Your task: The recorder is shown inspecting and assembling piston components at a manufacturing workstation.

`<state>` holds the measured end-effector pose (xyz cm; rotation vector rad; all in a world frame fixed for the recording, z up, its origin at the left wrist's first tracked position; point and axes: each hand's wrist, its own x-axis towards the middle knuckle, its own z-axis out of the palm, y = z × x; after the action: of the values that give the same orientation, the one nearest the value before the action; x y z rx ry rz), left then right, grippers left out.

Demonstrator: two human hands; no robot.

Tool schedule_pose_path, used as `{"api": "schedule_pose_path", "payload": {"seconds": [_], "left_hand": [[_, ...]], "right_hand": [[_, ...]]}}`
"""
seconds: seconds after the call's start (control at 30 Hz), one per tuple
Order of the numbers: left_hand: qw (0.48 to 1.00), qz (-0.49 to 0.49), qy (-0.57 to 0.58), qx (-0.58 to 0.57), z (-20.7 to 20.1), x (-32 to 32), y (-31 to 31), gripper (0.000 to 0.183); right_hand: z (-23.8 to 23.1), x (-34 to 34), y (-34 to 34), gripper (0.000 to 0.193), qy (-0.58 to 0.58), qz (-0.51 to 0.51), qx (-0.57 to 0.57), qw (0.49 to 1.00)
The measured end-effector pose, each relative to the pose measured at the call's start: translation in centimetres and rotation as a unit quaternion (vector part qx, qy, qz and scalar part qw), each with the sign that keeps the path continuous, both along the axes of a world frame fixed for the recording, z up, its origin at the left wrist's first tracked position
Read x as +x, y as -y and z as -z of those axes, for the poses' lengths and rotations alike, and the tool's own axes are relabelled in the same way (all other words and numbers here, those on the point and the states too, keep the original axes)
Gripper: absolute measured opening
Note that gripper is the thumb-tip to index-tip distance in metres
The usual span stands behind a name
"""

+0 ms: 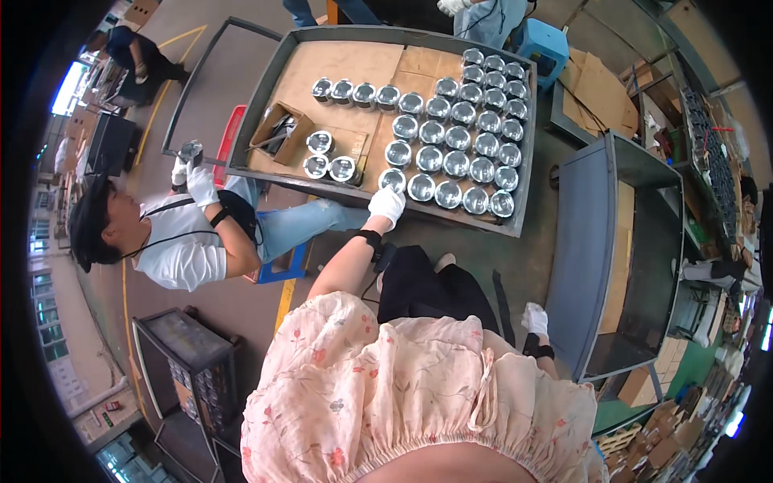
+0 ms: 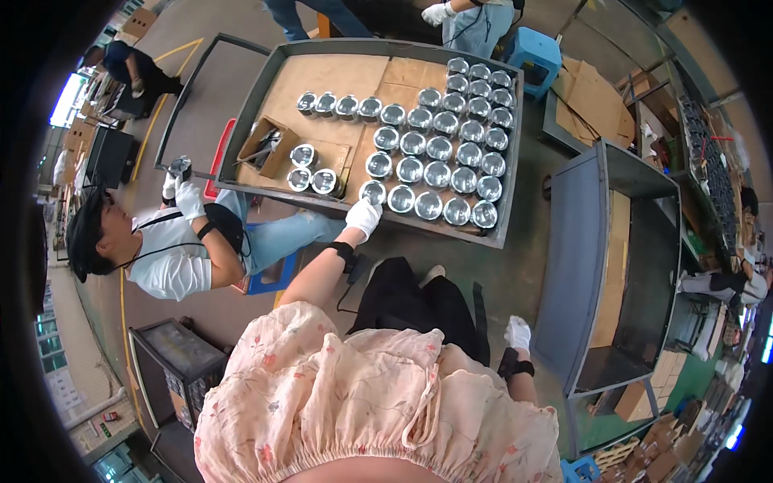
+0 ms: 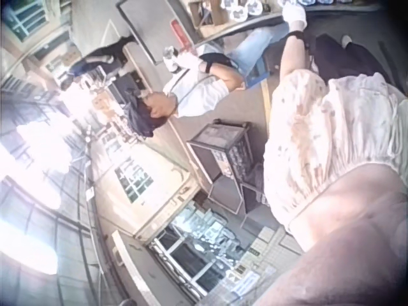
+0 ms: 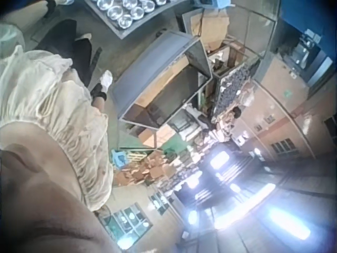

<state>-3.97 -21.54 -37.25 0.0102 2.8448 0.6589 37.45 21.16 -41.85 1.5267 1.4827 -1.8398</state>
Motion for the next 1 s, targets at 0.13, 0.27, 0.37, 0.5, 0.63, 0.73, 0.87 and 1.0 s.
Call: {"api": "schedule_pose_path", "payload": {"seconds": [0.13,0.27,0.37,0.5,0.63,0.73,0.87,1.0], "left_hand": [[0.992,0.09,0.058,-0.072,-0.5,-3.1,-2.2,0.035],[0.977,0.172,0.044,-0.116,3.3,-5.5,-1.8,0.022],[0.947,0.253,0.089,-0.179,8.1,-8.3,-2.0,0.025],[0.925,0.321,0.134,-0.154,9.2,-9.7,-0.5,0.027],[0.981,0.07,0.18,0.015,2.8,-9.2,0.5,0.044],[0.917,-0.119,0.243,0.293,0.3,-9.2,3.5,0.047],[0.66,-0.216,0.345,0.631,-10.7,-9.1,2.6,0.043],[0.417,-0.108,0.425,0.796,-18.8,-10.1,-2.8,0.029]], "right_hand": [[-6.6,-7.7,1.2,0.023,-0.062,0.029,0.148,0.987],[-13.9,-12.9,4.3,0.028,-0.092,0.012,0.202,0.975],[-15.9,-14.5,5.4,0.028,-0.081,-0.04,0.246,0.965],[-17.5,-17.3,6.4,0.032,-0.065,-0.046,0.221,0.972],[-19.7,-22.5,8.0,0.03,-0.11,-0.056,0.221,0.967],[-22.4,-27.4,9.3,0.029,-0.167,-0.061,0.205,0.963],[-27.6,-33.5,11.7,0.029,-0.289,-0.056,0.063,0.954],[-32.1,-37.3,14.0,0.032,-0.377,-0.011,-0.118,0.918]]}}
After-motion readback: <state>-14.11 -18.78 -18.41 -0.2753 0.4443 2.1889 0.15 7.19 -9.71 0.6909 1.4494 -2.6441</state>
